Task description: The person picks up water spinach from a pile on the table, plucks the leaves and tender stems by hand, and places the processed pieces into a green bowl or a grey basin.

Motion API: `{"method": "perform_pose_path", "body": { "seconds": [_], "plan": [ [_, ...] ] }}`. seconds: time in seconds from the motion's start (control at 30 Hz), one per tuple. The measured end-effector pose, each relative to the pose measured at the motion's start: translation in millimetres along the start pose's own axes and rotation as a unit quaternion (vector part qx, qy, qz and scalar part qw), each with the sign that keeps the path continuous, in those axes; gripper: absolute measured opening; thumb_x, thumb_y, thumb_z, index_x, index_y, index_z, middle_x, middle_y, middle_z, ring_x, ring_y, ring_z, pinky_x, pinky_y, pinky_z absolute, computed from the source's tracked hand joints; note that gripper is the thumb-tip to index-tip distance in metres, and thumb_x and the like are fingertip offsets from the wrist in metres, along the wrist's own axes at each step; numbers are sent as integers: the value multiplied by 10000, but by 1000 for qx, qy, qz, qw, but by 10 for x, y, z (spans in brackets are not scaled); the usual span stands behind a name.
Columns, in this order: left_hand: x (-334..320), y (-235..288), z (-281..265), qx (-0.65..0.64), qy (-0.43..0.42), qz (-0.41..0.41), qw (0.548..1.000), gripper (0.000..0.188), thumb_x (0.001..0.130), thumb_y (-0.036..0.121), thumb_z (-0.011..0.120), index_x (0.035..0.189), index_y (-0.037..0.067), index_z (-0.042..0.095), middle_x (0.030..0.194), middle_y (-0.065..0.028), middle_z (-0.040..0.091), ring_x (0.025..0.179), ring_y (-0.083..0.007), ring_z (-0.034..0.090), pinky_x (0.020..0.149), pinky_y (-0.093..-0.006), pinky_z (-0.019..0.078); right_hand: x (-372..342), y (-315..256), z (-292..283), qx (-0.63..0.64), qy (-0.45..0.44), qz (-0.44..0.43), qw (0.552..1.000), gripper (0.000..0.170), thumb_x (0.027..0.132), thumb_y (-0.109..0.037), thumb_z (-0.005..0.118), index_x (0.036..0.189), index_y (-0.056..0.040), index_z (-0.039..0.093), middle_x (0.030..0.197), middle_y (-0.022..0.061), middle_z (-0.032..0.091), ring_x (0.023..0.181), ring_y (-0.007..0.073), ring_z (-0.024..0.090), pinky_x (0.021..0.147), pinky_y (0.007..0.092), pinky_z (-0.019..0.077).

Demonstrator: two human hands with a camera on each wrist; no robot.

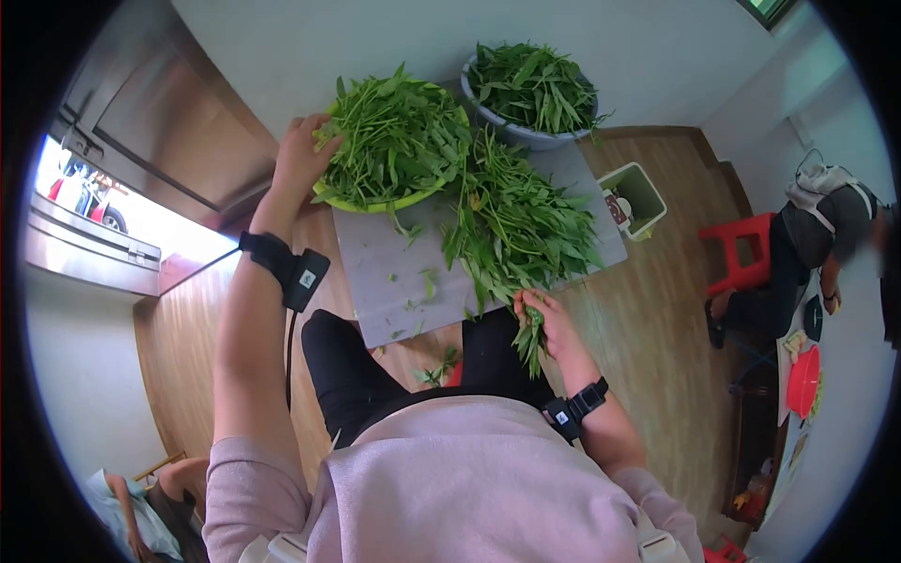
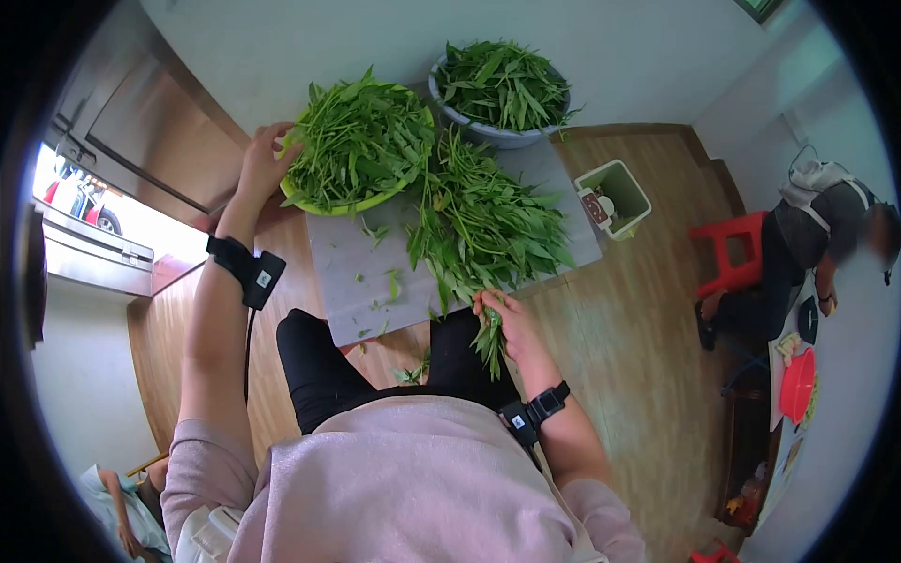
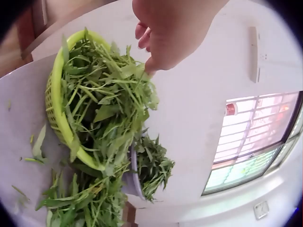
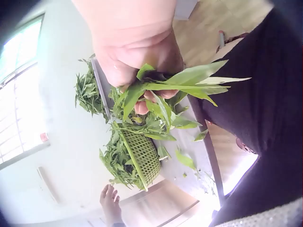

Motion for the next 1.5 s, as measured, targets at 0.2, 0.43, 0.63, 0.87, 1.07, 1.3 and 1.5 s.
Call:
{"method": "perform_pose_path", "body": {
  "seconds": [0.2, 0.43, 0.63, 0.87, 1.07, 1.3, 1.5],
  "plan": [
    [-359, 507, 548, -26, -11, 70, 997, 255, 774, 99, 649, 1020, 65, 593, 1025, -136, 531, 1001, -317, 522, 847, -375, 442, -33, 70, -176, 50, -13, 26, 998, 195, 898, -208, 570, 983, -38, 614, 778, 8, 593, 701, 66, 536, 604, 176, 384],
    [-428, 703, 840, 54, 5, 90, 994, 233, 773, 98, 659, 998, 59, 610, 970, -119, 529, 903, -292, 526, 785, -363, 448, 5, 5, -184, 63, 8, 25, 998, 196, 897, -201, 571, 973, -25, 609, 765, 8, 576, 676, 70, 520, 605, 183, 390],
    [-529, 1354, 1507, 44, -136, 262, 954, 262, 714, 53, 599, 973, 76, 628, 1049, -102, 520, 1020, -274, 498, 858, -377, 408, 103, 95, -143, 71, -40, 25, 996, 203, 904, -183, 562, 955, 9, 598, 740, 1, 545, 679, 72, 517, 619, 195, 407],
    [-633, 1436, 2013, 243, -251, 323, 880, 227, 702, 76, 579, 916, 79, 654, 1160, -97, 502, 1120, -238, 444, 924, -354, 353, 3, 60, -171, 78, -14, 34, 996, 205, 919, -196, 527, 965, 1, 563, 679, 1, 495, 635, 84, 486, 608, 204, 403],
    [-575, 1581, 1501, 133, -174, 355, 909, 270, 673, 34, 602, 935, 71, 657, 1091, -108, 529, 1073, -284, 481, 884, -399, 391, -64, 124, -265, 88, -18, 41, 995, 206, 913, -216, 546, 958, -20, 587, 684, -10, 510, 635, 78, 500, 593, 196, 412],
    [-801, 1344, 896, 31, -163, 240, 956, 223, 741, 59, 634, 963, 51, 657, 923, -73, 598, 928, -265, 554, 831, -368, 424, -143, 6, -124, 101, -26, -7, 994, 164, 845, -152, 648, 947, -32, 600, 717, -3, 557, 644, 75, 538, 563, 201, 414],
    [-1439, 888, 813, -161, -228, 21, 960, 164, 820, 38, 604, 977, -2, 632, 792, -96, 630, 716, -191, 611, 667, -295, 473, -268, -213, 104, 46, -60, -46, 996, 184, 808, -99, 683, 956, -28, 599, 727, 7, 568, 558, 82, 527, 516, 205, 408]
  ]
}}
Point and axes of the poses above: each hand's wrist, its own x-axis towards the middle knuckle, its own z-axis out of the palm, y = z × x, the point moved 9 cm from there along x, towards the middle knuckle
